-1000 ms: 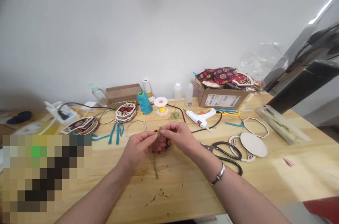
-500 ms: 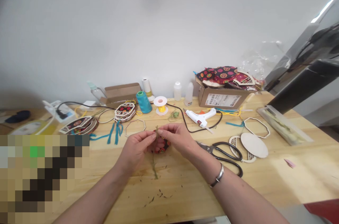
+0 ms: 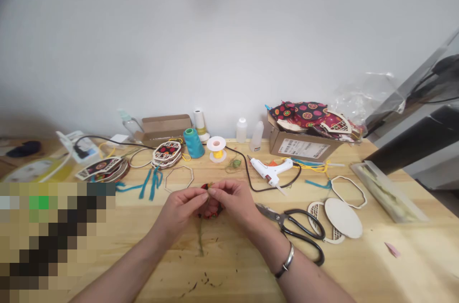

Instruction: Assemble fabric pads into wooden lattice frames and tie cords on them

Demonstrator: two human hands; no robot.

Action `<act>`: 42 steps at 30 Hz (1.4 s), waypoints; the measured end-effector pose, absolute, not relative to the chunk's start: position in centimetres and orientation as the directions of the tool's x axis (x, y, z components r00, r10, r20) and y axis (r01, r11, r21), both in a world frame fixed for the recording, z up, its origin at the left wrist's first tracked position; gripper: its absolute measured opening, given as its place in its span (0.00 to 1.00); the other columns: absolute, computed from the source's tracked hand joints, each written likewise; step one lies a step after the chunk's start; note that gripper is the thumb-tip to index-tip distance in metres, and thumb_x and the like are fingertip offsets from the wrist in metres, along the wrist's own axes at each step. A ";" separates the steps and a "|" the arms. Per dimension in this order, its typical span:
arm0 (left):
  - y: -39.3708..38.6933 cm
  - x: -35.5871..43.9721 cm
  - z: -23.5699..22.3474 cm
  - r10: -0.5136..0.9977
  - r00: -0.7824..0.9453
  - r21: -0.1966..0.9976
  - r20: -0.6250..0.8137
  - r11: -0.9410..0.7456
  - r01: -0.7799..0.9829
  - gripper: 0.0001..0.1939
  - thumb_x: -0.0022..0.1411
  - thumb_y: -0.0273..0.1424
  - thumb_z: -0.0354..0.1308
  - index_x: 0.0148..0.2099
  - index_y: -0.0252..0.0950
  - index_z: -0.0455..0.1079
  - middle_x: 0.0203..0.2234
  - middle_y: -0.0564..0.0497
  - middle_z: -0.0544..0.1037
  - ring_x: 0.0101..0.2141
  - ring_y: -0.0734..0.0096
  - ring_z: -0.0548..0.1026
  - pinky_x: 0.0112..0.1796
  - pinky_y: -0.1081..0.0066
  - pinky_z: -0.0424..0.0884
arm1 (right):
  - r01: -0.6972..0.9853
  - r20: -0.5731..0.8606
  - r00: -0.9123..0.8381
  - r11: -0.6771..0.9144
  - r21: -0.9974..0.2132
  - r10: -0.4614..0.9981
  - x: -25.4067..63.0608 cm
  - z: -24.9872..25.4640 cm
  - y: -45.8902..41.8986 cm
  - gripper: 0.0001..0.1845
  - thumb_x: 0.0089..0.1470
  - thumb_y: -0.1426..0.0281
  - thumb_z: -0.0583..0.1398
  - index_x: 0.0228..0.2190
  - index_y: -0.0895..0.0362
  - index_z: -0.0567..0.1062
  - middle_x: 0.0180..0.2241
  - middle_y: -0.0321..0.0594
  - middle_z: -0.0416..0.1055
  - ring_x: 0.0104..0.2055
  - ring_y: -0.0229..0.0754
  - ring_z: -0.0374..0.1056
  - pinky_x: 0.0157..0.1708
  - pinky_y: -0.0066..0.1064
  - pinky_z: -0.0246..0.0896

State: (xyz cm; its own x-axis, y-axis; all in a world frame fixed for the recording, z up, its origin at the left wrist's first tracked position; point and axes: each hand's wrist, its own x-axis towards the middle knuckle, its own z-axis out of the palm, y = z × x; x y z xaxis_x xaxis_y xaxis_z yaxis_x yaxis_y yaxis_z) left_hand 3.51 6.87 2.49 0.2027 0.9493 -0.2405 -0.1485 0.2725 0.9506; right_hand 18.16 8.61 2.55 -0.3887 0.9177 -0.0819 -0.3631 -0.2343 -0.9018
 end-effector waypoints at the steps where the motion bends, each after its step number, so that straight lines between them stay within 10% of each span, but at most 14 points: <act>1: 6.9 3.5 2.6 0.951 0.194 0.953 -0.239 0.268 -0.139 0.11 0.53 0.36 0.61 0.32 0.32 0.77 0.23 0.48 0.80 0.25 0.71 0.75 0.29 0.73 0.70 | -0.366 -0.092 -0.380 -0.241 -0.899 0.920 18.2 2.6 8.6 0.13 0.45 0.63 0.65 0.22 0.60 0.73 0.16 0.34 0.68 0.19 0.36 0.65 0.23 0.30 0.60; 31: 6.6 4.2 3.1 0.993 0.002 0.992 -0.120 0.120 -0.034 0.12 0.49 0.37 0.63 0.32 0.33 0.76 0.25 0.48 0.81 0.25 0.68 0.78 0.29 0.71 0.75 | -0.144 -0.106 -0.236 -0.143 -0.979 0.966 18.5 2.5 8.9 0.14 0.38 0.62 0.67 0.22 0.60 0.73 0.21 0.34 0.69 0.24 0.33 0.61 0.27 0.28 0.55; 42: 6.5 3.7 4.2 0.980 0.033 0.951 -0.198 0.200 -0.238 0.09 0.48 0.33 0.61 0.28 0.31 0.72 0.20 0.49 0.78 0.22 0.71 0.76 0.27 0.71 0.74 | 0.022 -0.125 -0.280 -0.123 -0.992 0.952 18.0 5.5 9.8 0.12 0.36 0.64 0.67 0.20 0.60 0.74 0.19 0.33 0.67 0.23 0.33 0.58 0.26 0.28 0.52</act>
State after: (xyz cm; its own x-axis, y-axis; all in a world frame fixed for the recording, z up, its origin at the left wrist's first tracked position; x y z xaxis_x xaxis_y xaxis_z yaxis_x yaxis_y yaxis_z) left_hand 3.65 6.53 4.22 0.0327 0.9797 -0.1978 -0.2379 0.1998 0.9505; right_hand 18.04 9.81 5.52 -0.2803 0.9518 -0.1246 0.0222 -0.1233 -0.9921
